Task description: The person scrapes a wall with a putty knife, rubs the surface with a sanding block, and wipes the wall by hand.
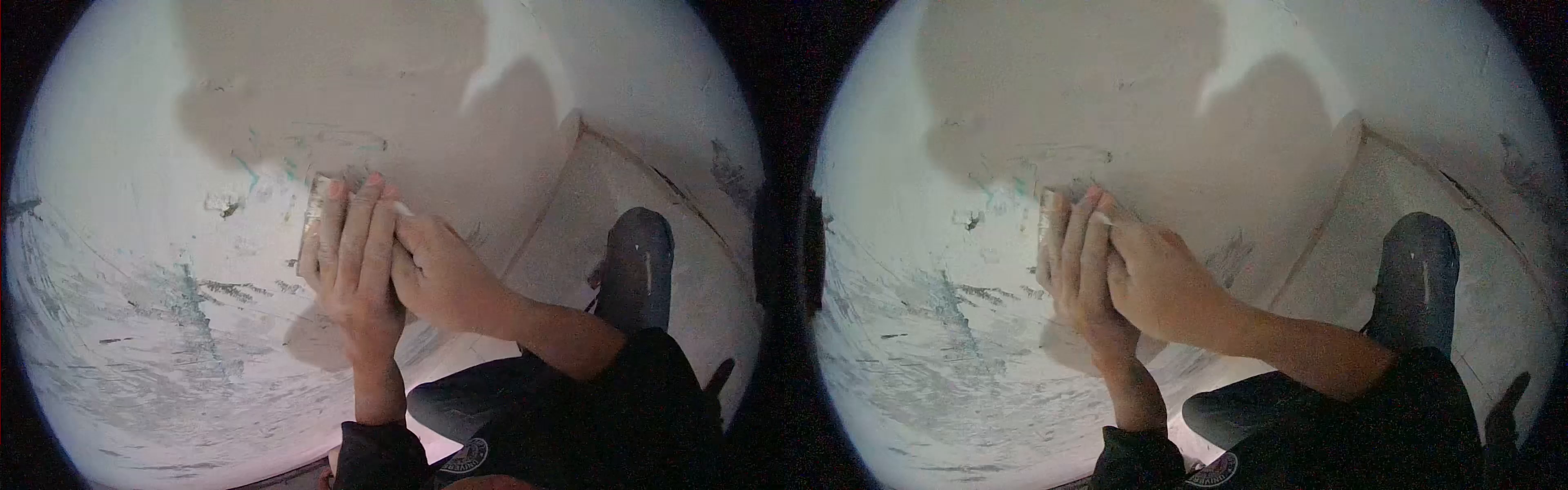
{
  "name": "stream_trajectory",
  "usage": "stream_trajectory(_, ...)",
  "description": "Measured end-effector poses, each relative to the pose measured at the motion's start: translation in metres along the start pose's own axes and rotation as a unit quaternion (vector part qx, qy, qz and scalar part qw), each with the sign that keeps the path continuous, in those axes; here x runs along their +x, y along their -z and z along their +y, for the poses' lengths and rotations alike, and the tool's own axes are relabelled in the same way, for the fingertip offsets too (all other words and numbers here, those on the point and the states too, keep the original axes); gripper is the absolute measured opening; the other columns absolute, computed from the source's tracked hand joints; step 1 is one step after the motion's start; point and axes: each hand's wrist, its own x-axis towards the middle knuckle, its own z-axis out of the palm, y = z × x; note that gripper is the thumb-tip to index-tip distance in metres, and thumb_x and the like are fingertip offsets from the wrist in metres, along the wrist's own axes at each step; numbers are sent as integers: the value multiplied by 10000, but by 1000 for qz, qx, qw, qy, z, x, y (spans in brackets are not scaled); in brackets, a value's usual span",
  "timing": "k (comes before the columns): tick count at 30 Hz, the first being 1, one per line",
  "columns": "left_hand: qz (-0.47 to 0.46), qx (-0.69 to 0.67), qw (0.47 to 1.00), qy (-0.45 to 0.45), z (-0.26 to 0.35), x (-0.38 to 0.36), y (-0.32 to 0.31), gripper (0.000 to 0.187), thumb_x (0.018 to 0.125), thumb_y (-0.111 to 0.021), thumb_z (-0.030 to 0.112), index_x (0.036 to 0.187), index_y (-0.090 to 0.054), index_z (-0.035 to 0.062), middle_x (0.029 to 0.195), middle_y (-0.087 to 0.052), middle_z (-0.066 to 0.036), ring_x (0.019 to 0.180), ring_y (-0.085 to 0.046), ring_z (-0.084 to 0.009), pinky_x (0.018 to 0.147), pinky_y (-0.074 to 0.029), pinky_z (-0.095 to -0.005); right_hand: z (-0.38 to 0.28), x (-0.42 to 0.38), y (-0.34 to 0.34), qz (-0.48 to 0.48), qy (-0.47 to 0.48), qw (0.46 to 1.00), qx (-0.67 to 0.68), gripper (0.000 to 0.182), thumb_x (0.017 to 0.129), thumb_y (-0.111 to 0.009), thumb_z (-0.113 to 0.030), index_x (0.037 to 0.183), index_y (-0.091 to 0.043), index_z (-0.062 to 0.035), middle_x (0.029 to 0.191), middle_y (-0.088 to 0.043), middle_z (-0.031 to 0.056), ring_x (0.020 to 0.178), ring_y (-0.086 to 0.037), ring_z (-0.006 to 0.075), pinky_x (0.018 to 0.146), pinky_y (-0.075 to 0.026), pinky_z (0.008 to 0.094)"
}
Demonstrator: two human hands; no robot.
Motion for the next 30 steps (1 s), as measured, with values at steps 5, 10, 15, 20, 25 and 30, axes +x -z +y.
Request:
stream_trajectory(5, 24, 19, 999, 8, -5, 29, 12, 265, 920, -598, 231, 1158, -708, 198, 1258, -662, 43, 1301, -523, -185, 1035, -361, -383, -8, 9, -7, 44, 63, 997, -10, 212, 915, -505, -113, 980, -572, 77, 846, -635, 307, 868, -630, 482, 804, -502, 507)
stream_trajectory(10, 21, -16, 999, 39, -2, -1, -8, 303, 893, -602, 294, 1167, -709, 221, 1263, -662, 54, 1294, -530, -179, 1043, -355, -376, 6, 9, -3, 24, 62, 998, 0, 215, 896, -494, -81, 1001, -574, 89, 949, -619, 323, 927, -617, 468, 784, -488, 456)
stream_trajectory(15, 61, 9, 998, 31, 9, 25, 5, 265, 945, -552, 303, 1137, -714, 218, 1263, -663, 77, 1277, -549, -184, 1059, -337, -374, -18, 12, 2, 11, 47, 999, 10, 206, 909, -479, -81, 985, -578, 83, 908, -631, 301, 902, -639, 440, 793, -491, 463)
stream_trajectory(20, 15, 26, 999, 28, 7, 33, 5, 294, 897, -593, 272, 1157, -704, 197, 1298, -641, 51, 1316, -512, -190, 1062, -335, -388, -13, 20, 5, 7, 40, 999, -9, 219, 914, -481, -78, 1021, -577, 87, 936, -633, 296, 910, -634, 436, 800, -491, 440)
stream_trajectory(25, 3, -11, 999, 31, 6, 10, -10, 297, 931, -559, 194, 1201, -684, 181, 1303, -635, 30, 1328, -498, -194, 1059, -345, -410, -4, 19, 5, 36, 75, 995, -49, 242, 908, -483, -84, 1030, -579, 101, 930, -646, 301, 902, -653, 413, 780, -494, 438)
stream_trajectory(30, 5, -10, 1000, 28, 16, 20, 2, 256, 948, -563, 212, 1174, -684, 201, 1312, -629, 59, 1328, -495, -186, 1062, -345, -398, -7, 20, 9, 14, 50, 999, 7, 243, 895, -499, -129, 944, -607, 83, 935, -618, 341, 960, -609, 482, 819, -478, 510)
